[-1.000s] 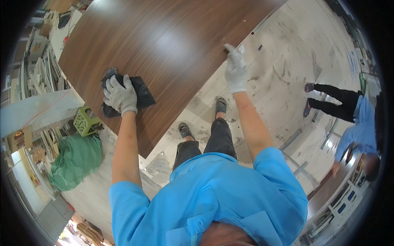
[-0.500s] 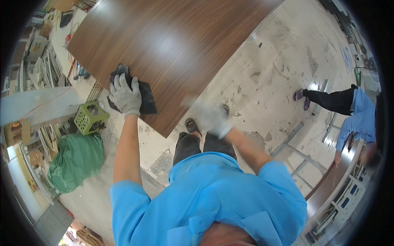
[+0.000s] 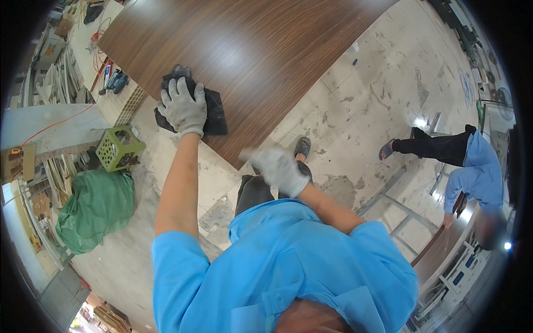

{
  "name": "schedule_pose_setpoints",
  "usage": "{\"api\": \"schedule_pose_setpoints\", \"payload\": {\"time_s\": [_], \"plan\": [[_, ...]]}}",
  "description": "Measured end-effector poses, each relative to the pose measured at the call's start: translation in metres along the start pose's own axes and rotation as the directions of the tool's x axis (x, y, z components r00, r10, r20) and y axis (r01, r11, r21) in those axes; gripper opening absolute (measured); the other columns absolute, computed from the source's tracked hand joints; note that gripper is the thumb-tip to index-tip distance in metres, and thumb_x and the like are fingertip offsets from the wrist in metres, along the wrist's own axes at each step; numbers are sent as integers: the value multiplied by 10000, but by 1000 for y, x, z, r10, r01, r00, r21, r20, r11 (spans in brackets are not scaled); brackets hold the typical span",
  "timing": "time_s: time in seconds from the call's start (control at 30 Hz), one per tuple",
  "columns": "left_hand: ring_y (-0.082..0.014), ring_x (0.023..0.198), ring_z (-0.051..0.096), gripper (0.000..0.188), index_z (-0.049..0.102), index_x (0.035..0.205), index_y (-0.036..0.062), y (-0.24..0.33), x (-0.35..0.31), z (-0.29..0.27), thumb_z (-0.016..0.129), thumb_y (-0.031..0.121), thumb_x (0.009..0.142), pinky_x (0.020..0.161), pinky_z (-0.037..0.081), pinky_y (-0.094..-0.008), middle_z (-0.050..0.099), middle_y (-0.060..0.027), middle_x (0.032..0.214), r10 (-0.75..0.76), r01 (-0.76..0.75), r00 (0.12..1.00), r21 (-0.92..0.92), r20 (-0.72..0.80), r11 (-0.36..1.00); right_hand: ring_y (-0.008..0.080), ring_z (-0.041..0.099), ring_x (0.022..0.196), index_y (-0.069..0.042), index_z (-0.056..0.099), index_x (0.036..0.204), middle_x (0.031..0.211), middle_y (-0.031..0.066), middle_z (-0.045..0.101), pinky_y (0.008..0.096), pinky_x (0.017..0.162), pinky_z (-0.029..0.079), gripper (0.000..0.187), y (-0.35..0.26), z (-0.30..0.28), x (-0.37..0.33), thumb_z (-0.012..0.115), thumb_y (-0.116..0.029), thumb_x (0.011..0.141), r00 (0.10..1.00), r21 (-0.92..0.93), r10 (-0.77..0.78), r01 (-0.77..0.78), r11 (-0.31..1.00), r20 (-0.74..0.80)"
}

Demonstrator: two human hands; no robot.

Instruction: The person wipes a large wooden board with a dark cloth, moving across the surface and edges. They occasionally use a small tool to scrape or clean the edges. The person continues wiping different sections of the board throughout the clip.

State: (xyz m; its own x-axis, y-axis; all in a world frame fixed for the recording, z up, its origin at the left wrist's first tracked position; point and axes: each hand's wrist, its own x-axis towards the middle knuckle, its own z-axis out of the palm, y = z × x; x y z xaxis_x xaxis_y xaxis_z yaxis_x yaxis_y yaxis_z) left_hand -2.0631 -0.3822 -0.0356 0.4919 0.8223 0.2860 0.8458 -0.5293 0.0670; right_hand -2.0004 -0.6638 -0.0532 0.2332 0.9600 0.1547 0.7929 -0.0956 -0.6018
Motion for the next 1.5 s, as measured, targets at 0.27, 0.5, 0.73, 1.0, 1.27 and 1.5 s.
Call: {"api": "schedule_pose_setpoints", "payload": {"time_s": [0.27,0.5,0.73,1.0,1.27,1.5], "plan": [[-387,1376,437,572,553,1369,189,0,0,0,555,565,938,1118,304,-603,509,-91,1489,-12,12,1000,11,24,1000,230,641,824,-255,514,1457,951,62,646,323,664,526,673,-26,19,-7,538,-4,833,984,-53,-126,134,990,126],[-393,1360,450,563,564,1353,184,1,1,1,571,552,927,1107,309,-620,524,-90,1465,2,-2,1000,-1,-6,1000,250,628,833,-179,482,1466,994,71,650,381,661,534,630,-31,12,-8,545,-81,847,975,-293,130,-179,939,-178],[-392,1367,441,564,573,1347,175,0,1,0,572,550,925,1108,306,-626,525,-93,1468,16,-16,1000,4,12,1000,254,649,789,-280,680,1273,835,47,632,402,670,525,465,-52,27,-14,579,-105,855,991,32,-83,80,996,104],[-392,1358,444,565,575,1338,174,1,2,1,586,549,916,1095,316,-634,528,-97,1462,6,-6,1000,-10,-5,1000,249,624,694,-257,647,1322,756,39,585,409,608,517,543,-48,34,-12,569,-80,816,955,-28,-277,282,959,102],[-387,1339,458,570,579,1330,170,-5,1,9,568,565,919,1071,330,-627,527,-97,1458,46,-46,998,18,-42,999,259,645,880,-194,550,1418,996,115,649,393,758,536,546,8,3,-2,499,-83,886,838,85,334,-331,940,-432],[-414,1339,454,561,577,1340,154,-6,4,9,548,549,942,1074,328,-624,524,-114,1467,61,-61,998,-16,-13,998,262,691,993,-180,592,1340,1096,95,686,412,803,555,477,-38,54,-34,494,-55,890,888,280,-290,195,940,357]]}}
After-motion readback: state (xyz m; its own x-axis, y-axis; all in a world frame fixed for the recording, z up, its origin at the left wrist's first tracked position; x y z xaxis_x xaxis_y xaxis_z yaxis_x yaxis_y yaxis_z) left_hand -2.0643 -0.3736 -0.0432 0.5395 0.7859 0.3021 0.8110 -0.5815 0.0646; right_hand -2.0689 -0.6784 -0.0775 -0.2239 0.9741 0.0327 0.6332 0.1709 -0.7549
